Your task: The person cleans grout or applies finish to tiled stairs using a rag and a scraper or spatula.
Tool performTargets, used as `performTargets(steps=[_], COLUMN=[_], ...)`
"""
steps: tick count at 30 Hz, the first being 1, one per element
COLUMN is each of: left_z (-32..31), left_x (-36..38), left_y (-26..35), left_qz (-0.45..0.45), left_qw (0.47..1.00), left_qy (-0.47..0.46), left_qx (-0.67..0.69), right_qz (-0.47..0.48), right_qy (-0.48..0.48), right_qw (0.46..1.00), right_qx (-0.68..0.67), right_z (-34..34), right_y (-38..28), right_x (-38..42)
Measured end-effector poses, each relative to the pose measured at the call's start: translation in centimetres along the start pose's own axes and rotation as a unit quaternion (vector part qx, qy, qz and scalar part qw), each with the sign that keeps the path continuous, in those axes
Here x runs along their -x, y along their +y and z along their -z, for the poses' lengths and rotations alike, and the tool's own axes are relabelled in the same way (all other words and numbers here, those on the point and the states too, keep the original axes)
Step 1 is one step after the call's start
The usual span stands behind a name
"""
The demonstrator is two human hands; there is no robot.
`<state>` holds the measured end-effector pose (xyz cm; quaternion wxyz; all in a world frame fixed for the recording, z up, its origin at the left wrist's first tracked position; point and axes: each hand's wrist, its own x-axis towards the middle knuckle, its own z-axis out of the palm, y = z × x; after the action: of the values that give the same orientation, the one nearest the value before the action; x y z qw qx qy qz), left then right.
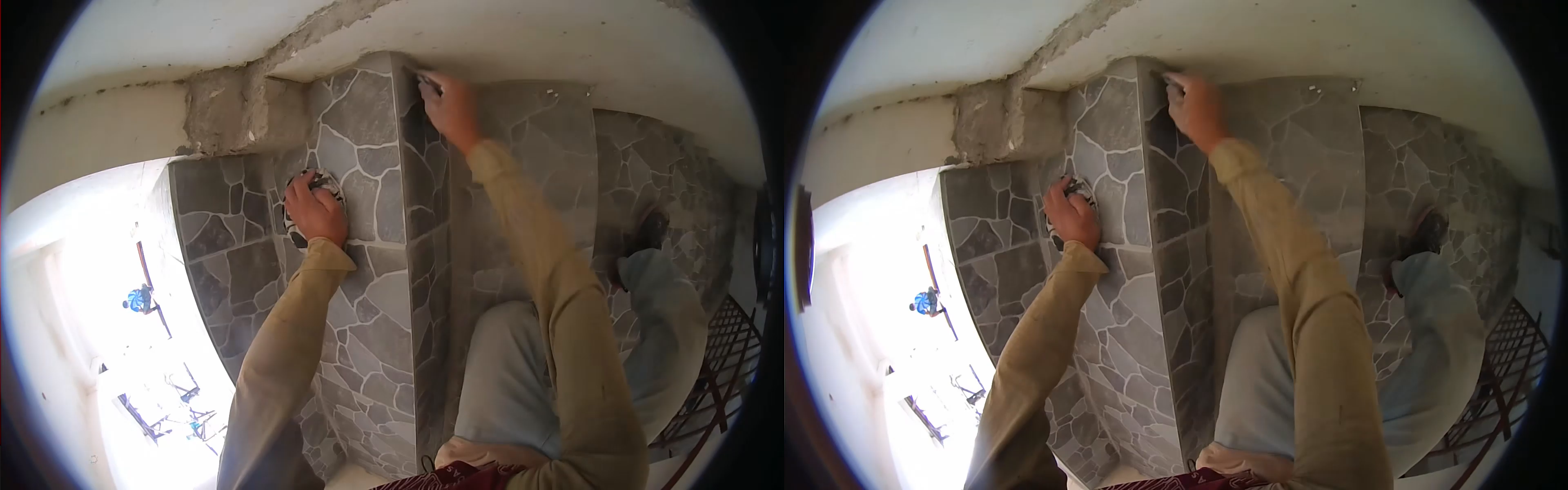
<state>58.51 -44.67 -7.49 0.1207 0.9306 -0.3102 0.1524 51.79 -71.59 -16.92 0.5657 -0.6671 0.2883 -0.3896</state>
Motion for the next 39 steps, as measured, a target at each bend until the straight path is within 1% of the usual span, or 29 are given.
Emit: performTargets(steps=[1, 3, 4, 6, 7, 9, 10, 11, 13, 14, 16, 17, 19, 20, 22, 24, 25, 27, 28, 29, 30, 31, 32, 33, 35, 36, 37, 39], left_z=[-0.2, -0.8, -0.8, -0.2, -0.2, -0.5, -0.5, -0.5, -0.1, -0.2, -0.3, -0.3, -0.1, -0.1, -0.4, -0.1, 0.0, -0.4, -0.5, -0.4, 0.2, 0.3, -0.2, -0.5, -0.5, -0.1, 0.0, -0.5], left_x=[0.3, -0.8, -0.8, -0.2, -0.2, -0.8, -0.8, -0.5, 0.0, -0.5, -0.9, -0.5, 0.1, -0.4, -1.0, 0.2, 0.4, -0.9, -0.9, -0.4, 0.5, 0.6, -0.4, -0.8, -0.3, 0.5, 0.6, -0.9], left_y=[-0.4, 0.1, 0.3, 0.3, 0.3, 0.5, 0.4, 0.4, 0.3, 0.5, 0.6, 0.5, 0.4, 0.6, 0.7, 0.2, 0.3, 0.9, 0.7, 0.4, 0.0, 0.1, 0.7, 0.9, 0.5, 0.1, 0.3, 0.7], left_qz=[0.002, 0.002, -0.003, -0.009, 0.003, 0.014, 0.003, -0.006, -0.001, 0.0, -0.004, -0.004, 0.0, 0.003, -0.006, -0.012, -0.002, 0.001, -0.005, -0.011, -0.01, -0.008, -0.01, -0.011, -0.016, -0.014, -0.004, 0.003], left_qw=[1.0, 1.0, 1.0, 1.0, 1.0, 1.0, 1.0, 1.0, 1.0, 1.0, 1.0, 1.0, 1.0, 1.0, 1.0, 1.0, 1.0, 1.0, 1.0, 1.0, 1.0, 1.0, 1.0, 1.0, 1.0, 1.0, 1.0, 1.0], left_qy=[0.006, 0.02, 0.021, 0.018, 0.014, 0.016, 0.022, 0.027, 0.014, 0.012, 0.023, 0.024, 0.009, 0.01, 0.024, 0.016, 0.01, 0.018, 0.023, 0.023, 0.012, 0.009, 0.016, 0.018, 0.025, 0.017, 0.012, 0.022], left_qx=[-0.007, -0.005, 0.0, 0.002, -0.005, -0.009, -0.005, -0.003, -0.003, 0.002, -0.003, -0.009, -0.007, -0.002, 0.002, -0.003, -0.007, -0.002, 0.003, 0.006, -0.001, -0.006, -0.005, 0.0, 0.0, -0.005, -0.006, 0.0], right_qz=[0.001, 0.054, 0.065, 0.051, 0.044, 0.071, 0.089, 0.088, 0.076, 0.08, 0.115, 0.113, 0.075, 0.069, 0.094, 0.113, 0.108, 0.067, 0.084, 0.079, 0.072, 0.076, 0.083, 0.087, 0.081, 0.078, 0.077, 0.066], right_qy=[0.004, -0.032, 0.015, 0.017, 0.025, 0.018, 0.005, 0.002, 0.052, 0.055, 0.05, 0.05, 0.089, 0.075, 0.086, 0.1, 0.102, 0.054, 0.056, 0.054, 0.079, 0.108, 0.086, 0.089, 0.065, 0.109, 0.109, 0.049], right_qw=[1.0, 0.998, 0.998, 0.998, 0.998, 0.997, 0.996, 0.996, 0.996, 0.995, 0.992, 0.992, 0.993, 0.994, 0.991, 0.988, 0.988, 0.992, 0.994, 0.995, 0.994, 0.991, 0.991, 0.99, 0.993, 0.989, 0.989, 0.989], right_qx=[-0.001, 0.013, 0.015, 0.019, 0.024, 0.016, 0.007, 0.008, -0.006, -0.007, 0.031, 0.032, 0.01, 0.031, 0.031, 0.032, 0.034, 0.092, 0.035, 0.036, 0.024, 0.014, 0.061, 0.064, 0.058, 0.067, 0.065, 0.119], right_z=[0.4, 1.6, 0.9, 0.1, 0.1, 0.8, 0.9, 0.6, 0.1, 0.1, -0.2, -0.5, -1.0, -1.0, -1.4, -1.6, -1.3, -0.7, -0.3, -0.7, -1.5, -1.4, -0.9, -0.9, -0.5, -1.8, -1.4, -0.8], right_y=[-0.8, -3.2, -2.2, -0.8, -0.6, -2.9, -3.4, -2.8, -2.9, -3.5, -4.4, -3.7, -2.4, -2.1, -2.0, -2.0, -2.3, -2.8, -5.1, -3.9, -2.4, -2.6, -2.7, -2.9, -5.4, -2.7, -3.1, -3.7], right_x=[0.6, 1.3, 1.2, -0.1, -0.9, 0.1, 0.7, 0.5, 0.1, 0.1, 0.7, 0.3, -0.1, 0.0, -0.9, 0.7, 1.3, 0.4, 1.1, 0.7, 0.4, -0.2, -0.3, 0.1, 1.4, 0.9, 1.2, 0.7])
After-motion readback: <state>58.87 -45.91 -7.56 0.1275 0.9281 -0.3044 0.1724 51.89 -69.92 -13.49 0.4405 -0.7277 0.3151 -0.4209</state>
